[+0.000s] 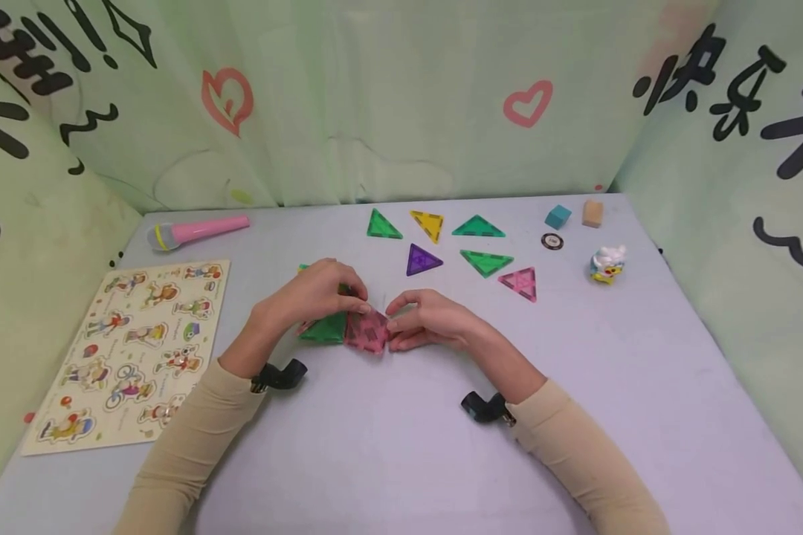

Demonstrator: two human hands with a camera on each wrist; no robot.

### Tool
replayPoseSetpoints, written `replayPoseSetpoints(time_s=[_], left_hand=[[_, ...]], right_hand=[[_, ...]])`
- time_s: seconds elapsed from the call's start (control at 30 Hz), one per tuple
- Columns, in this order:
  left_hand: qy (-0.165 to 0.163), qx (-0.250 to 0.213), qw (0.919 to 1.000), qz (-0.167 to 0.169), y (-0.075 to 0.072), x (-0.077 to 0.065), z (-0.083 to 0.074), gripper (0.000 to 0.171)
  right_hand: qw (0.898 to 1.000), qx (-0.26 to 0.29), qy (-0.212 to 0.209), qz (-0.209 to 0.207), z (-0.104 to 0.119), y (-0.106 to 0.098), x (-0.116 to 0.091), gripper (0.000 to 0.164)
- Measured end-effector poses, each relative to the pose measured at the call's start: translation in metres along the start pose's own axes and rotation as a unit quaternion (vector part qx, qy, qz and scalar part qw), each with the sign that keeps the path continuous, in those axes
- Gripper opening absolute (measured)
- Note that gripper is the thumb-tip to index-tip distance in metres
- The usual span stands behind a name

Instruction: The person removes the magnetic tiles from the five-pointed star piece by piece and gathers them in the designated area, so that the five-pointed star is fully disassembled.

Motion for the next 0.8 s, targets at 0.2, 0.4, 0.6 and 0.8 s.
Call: replayPoseSetpoints(time_s=[0.2, 0.4, 0.6, 0.8], left_hand=[[-0.029, -0.023, 0.9993, -0.004, 0.0005, -0.0012, 0.0023, 0.019], [-0.031, -0.029, 0.9991, 0.008, 0.0022, -0.0005, 0.0058, 0.023], [-0.024, -0.039, 0.9987, 0.02, 0.0017, -0.0014, 0.0076, 0.025], [-0.027, -0.065, 0.9969, 0.036, -0.0015, -0.0029, 0.0078, 0.023]], right_hand=[[0.996, 0.065, -0.028, -0.051, -0.003, 0.0015, 0.005, 0.035], [0.991, 0.078, -0.053, -0.097, -0.0006, 0.0033, 0.007, 0.028], [0.991, 0.076, -0.064, -0.088, -0.0012, 0.0021, 0.0066, 0.018], [0.991, 0.08, -0.065, -0.088, -0.001, 0.0015, 0.0074, 0.013]])
Point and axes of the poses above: each hand's wrist, its own x-axis towards the middle knuckle, its own y-axis out of the palm, z = x × y, the point moved 1 cm from there along x, towards the middle knuckle, and after that the axes turned 10 degrees about y, right-handed, at the moved point
